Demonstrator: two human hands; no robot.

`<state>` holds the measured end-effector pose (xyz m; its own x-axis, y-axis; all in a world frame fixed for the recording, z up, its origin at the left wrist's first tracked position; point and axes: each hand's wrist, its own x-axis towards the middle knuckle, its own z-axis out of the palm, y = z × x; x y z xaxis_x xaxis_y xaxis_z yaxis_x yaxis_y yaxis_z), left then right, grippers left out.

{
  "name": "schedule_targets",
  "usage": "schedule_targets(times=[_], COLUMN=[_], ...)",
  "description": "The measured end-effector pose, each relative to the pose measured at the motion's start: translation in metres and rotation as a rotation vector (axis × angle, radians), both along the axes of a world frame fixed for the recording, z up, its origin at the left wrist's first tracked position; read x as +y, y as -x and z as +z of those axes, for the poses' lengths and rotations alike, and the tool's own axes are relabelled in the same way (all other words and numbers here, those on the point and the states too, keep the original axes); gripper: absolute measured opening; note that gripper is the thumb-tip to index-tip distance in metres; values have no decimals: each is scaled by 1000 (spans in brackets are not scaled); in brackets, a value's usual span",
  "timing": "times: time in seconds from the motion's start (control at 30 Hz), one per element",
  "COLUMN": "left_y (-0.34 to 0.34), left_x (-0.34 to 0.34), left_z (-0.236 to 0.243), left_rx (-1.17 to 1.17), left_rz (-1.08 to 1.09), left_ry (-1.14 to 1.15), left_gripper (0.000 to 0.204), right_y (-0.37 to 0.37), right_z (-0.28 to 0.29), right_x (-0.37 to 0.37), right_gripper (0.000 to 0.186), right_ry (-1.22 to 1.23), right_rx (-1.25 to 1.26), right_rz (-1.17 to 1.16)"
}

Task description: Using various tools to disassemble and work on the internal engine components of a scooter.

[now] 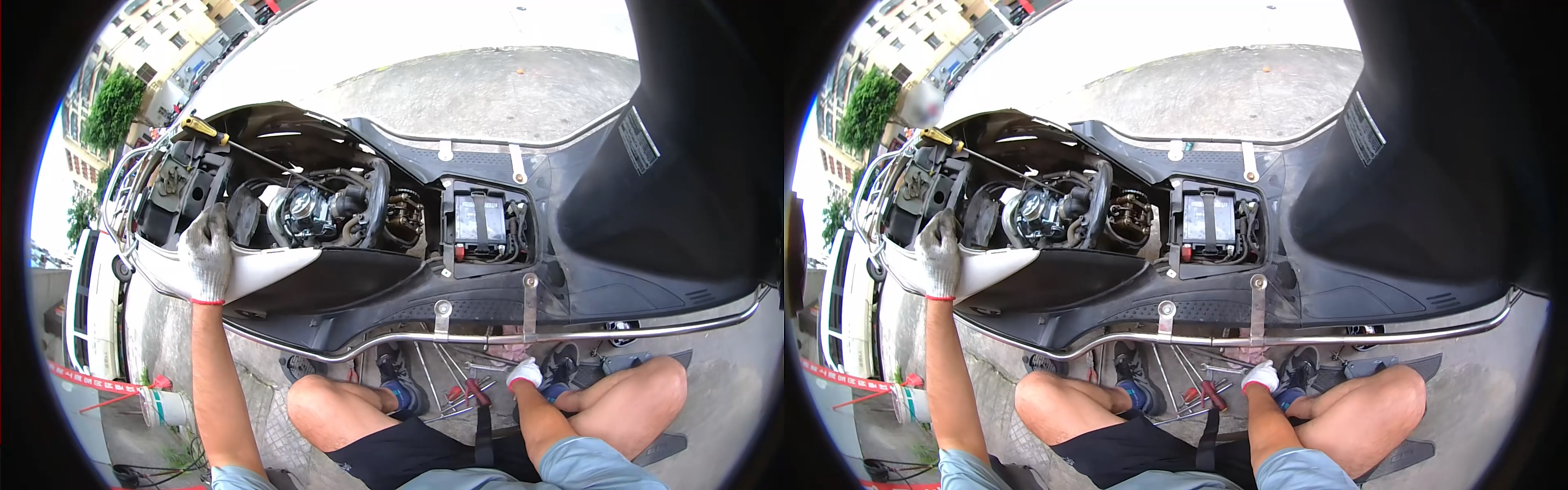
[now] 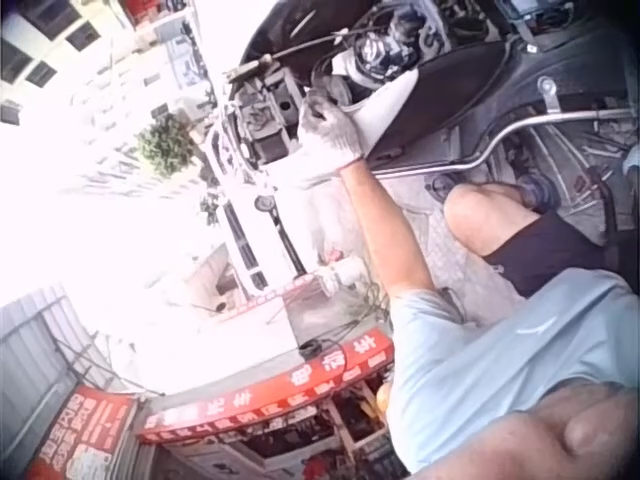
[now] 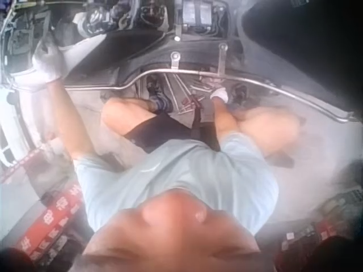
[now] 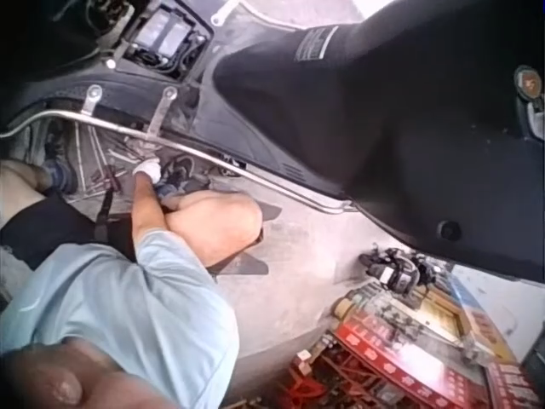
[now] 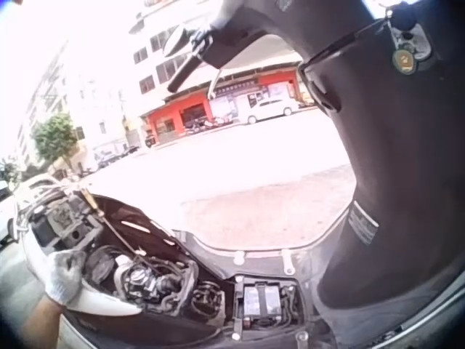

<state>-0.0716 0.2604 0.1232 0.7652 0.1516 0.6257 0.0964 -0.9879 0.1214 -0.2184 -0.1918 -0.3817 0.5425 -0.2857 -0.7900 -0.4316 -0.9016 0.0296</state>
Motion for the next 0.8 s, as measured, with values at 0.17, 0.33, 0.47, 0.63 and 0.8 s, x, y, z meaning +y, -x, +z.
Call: schedule_targets(times=[0.17,0.33,0.47,0.63,0.8], left_y=[-2,-2,2,14,51], left_x=[2,6,-2,-48,-144], left_z=[-1,-6,0,23,7], left_rx=[-130,-169,-171,-154,170], left_rz=[-69,-103,-70,-233,-542], left_ry=[-124,-148,-202,111,143], left_gripper=[21,20,23,17,14], right_y=[-8,-19,-46,-73,-106], right_z=[14,43,110,263,420], right_x=[-7,2,3,-21,-57], right_gripper=[40,51,46,39,27], right_ry=[-209,-411,-434,-468,-719], right_rx=[-62,-295,-274,-173,-338], right_rz=[-32,192,708,957,875])
